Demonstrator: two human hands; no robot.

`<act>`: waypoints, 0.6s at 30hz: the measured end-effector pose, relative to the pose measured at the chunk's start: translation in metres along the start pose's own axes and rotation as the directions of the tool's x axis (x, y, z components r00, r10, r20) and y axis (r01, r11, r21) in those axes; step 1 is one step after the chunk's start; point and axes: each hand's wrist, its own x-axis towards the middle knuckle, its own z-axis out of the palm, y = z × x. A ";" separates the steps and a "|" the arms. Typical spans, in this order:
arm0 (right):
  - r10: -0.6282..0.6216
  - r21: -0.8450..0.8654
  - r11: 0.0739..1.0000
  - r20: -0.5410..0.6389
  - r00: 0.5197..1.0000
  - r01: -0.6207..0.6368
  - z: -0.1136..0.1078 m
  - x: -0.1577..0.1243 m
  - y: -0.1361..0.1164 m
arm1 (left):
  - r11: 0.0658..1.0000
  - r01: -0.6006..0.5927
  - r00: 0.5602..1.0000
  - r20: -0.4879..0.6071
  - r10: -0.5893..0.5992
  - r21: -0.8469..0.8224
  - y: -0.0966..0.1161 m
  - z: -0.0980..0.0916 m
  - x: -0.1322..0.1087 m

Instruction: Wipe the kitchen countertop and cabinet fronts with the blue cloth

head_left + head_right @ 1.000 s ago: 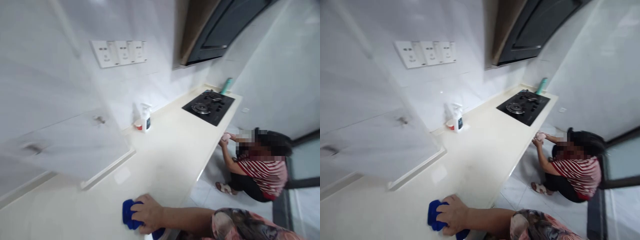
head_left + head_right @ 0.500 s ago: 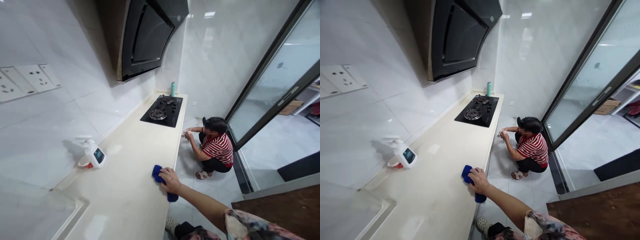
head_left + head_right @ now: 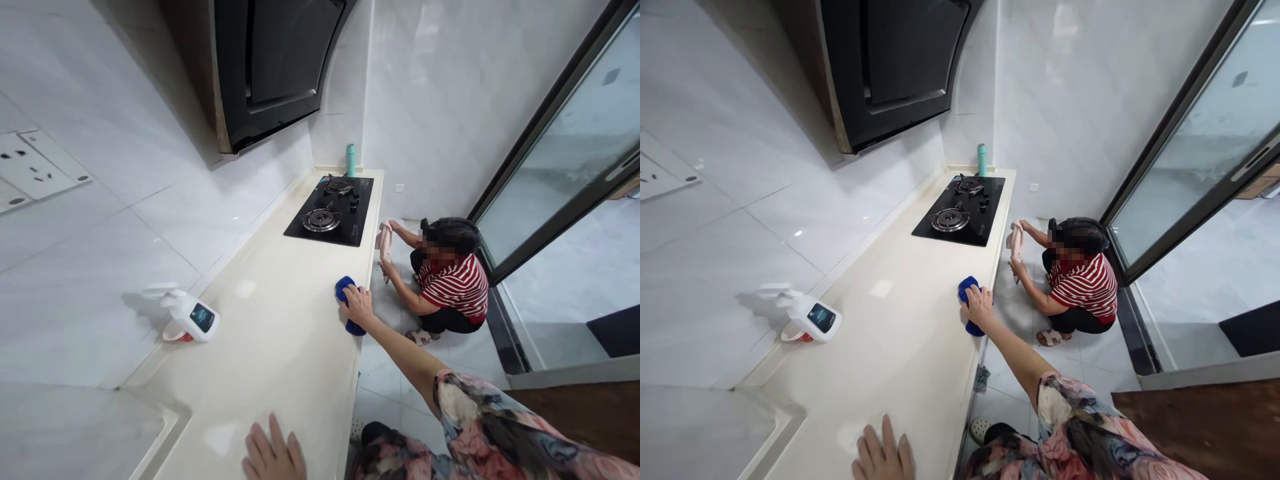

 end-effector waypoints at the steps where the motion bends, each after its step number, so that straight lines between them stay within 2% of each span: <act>1: -0.009 0.005 1.000 0.008 1.000 0.009 0.000 -0.009 -0.005 | 1.000 -0.006 1.000 0.023 0.006 -0.016 0.001 -0.004 0.002; 4: -0.084 0.042 0.996 0.052 0.995 0.082 0.000 -0.047 -0.029 | 0.999 0.008 0.997 0.083 -0.003 -0.054 0.002 -0.010 0.003; 6: -0.155 0.087 0.985 0.077 0.985 0.148 0.002 -0.082 -0.052 | 0.996 -0.007 0.996 0.083 0.014 -0.085 -0.002 -0.009 -0.002; 10: -0.304 0.181 0.940 0.063 0.951 0.289 0.010 -0.162 -0.110 | 0.974 -0.159 0.984 0.058 0.171 -0.164 -0.025 -0.014 -0.027; 14: -0.437 0.256 0.877 0.074 0.896 0.406 0.011 -0.240 -0.164 | 0.947 -0.278 0.953 0.074 0.293 -0.162 -0.074 -0.037 -0.072; 18: -0.583 0.281 0.793 0.098 0.806 0.540 0.008 -0.310 -0.200 | 0.942 -0.288 0.954 0.030 0.297 -0.171 -0.150 -0.056 -0.132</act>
